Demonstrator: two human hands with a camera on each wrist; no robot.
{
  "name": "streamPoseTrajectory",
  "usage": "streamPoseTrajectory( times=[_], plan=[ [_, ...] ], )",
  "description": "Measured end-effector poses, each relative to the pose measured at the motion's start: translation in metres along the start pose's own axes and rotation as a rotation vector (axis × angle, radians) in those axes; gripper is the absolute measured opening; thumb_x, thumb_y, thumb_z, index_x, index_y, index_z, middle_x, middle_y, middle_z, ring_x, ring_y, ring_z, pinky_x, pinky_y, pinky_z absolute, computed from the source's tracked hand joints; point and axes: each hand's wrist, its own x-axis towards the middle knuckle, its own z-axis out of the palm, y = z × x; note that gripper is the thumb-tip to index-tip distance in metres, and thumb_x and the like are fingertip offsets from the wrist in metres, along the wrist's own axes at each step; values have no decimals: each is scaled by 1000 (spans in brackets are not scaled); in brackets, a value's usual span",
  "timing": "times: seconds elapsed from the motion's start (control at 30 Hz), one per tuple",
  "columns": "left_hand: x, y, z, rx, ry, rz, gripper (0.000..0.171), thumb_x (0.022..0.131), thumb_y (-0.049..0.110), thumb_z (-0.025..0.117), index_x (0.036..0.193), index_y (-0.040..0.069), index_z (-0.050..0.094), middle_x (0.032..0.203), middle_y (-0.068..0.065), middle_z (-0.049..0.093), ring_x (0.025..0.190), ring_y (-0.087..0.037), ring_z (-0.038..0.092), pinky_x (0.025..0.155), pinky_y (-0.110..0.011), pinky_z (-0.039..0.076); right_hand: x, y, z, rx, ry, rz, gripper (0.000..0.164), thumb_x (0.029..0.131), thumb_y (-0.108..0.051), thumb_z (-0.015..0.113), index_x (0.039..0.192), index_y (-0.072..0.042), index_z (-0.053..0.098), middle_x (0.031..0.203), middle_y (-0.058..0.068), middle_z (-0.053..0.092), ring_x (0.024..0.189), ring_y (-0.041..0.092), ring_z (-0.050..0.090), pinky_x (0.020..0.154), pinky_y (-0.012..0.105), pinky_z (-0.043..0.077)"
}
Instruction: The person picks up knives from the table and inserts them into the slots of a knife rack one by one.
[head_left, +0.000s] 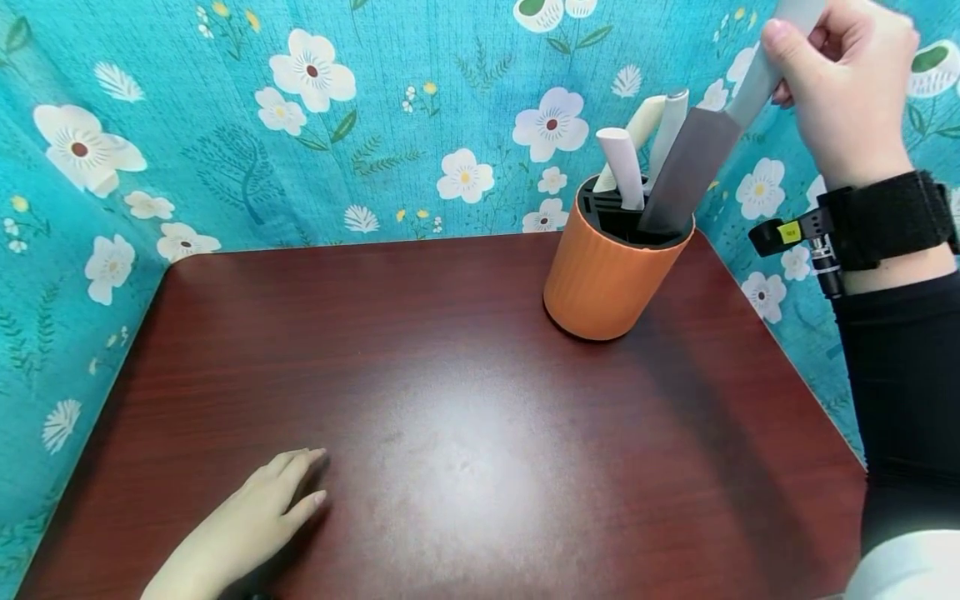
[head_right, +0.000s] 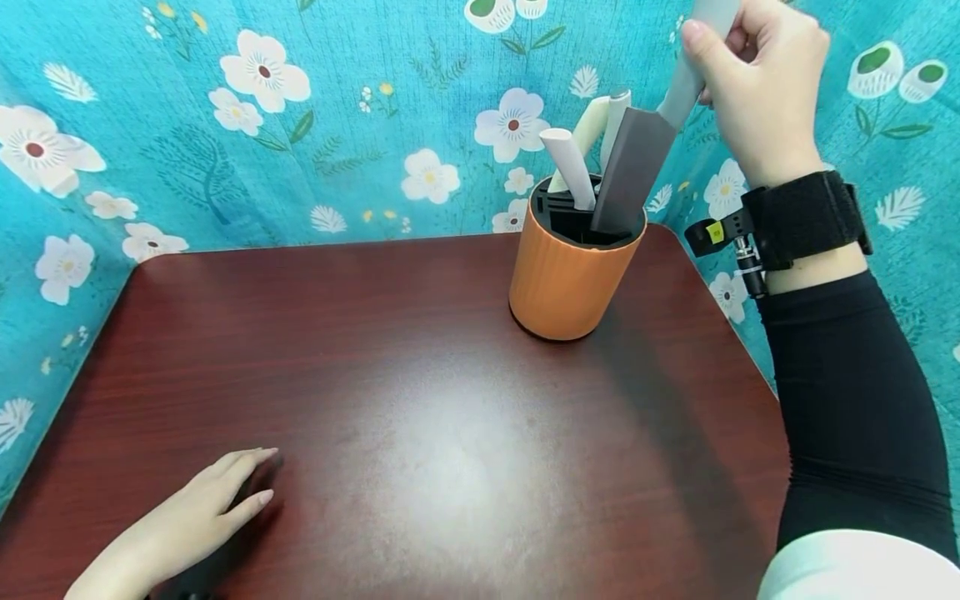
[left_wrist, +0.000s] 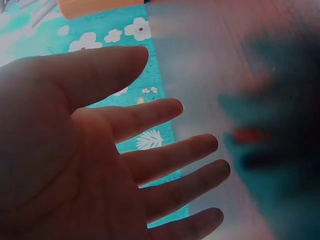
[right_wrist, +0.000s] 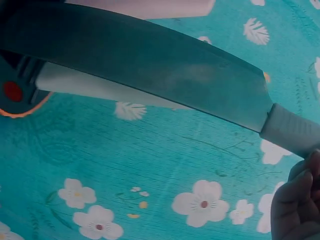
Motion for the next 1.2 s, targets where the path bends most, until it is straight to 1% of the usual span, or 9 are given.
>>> streamPoseTrajectory(
  times=[0.13,0.3,0.47,0.6,0.8,0.87,1.03,1.1,1.2],
  plan=[
    [-2,1,2,14,16,-9,48,97,19,65,142,5,54,144,-25,54,132,-48,50,101,-68,44,-2,8,5,-39,-7,8,1,95,-27,71,94,-27,71,72,-17,56,61,-1,49,66,7,45],
    [-4,2,4,15,18,-28,48,97,17,64,142,5,54,147,-26,51,134,-49,48,100,-72,42,-8,23,12,-123,-30,-4,16,95,-30,71,82,-33,62,68,-19,52,61,-7,50,63,6,44],
    [-3,3,5,2,-1,-41,48,98,19,63,142,5,54,147,-26,51,134,-49,48,100,-72,42,-17,39,16,-193,-86,27,27,94,-35,70,72,-31,55,65,-19,50,65,-8,53,62,6,44],
    [-4,4,6,-8,-6,-41,47,98,21,63,142,6,55,145,-21,53,133,-46,50,101,-68,43,-28,53,20,-235,-126,57,28,94,-38,69,73,-29,54,65,-18,50,63,-7,52,60,8,43],
    [-5,7,10,-9,9,-34,48,98,24,65,141,6,56,144,-18,55,132,-45,52,100,-67,44,-42,65,21,-165,-123,122,14,97,-37,67,89,-27,60,71,-13,51,69,-3,53,61,9,46],
    [-5,7,11,-5,20,-27,48,97,24,66,140,5,56,143,-19,55,131,-45,52,101,-67,44,-44,66,20,-171,-127,130,12,97,-38,67,92,-28,62,71,-14,52,68,-1,51,62,11,43],
    [-7,9,13,-2,41,-29,47,96,24,67,139,5,57,142,-19,56,130,-45,53,100,-67,45,-50,72,21,-277,-197,110,31,95,-45,67,80,-21,56,66,-13,45,67,8,40,61,26,30],
    [-8,10,13,-3,41,-35,47,97,25,67,139,6,57,143,-19,56,130,-45,53,100,-66,45,-53,74,22,-299,-219,103,37,95,-46,67,76,-17,53,65,-13,43,68,10,38,60,27,28],
    [-9,10,14,-1,45,-41,47,97,26,67,139,6,57,143,-19,55,131,-45,53,100,-66,45,-53,76,24,-297,-219,100,39,95,-46,67,76,-16,52,64,-13,42,68,9,37,60,27,27]
  ],
)
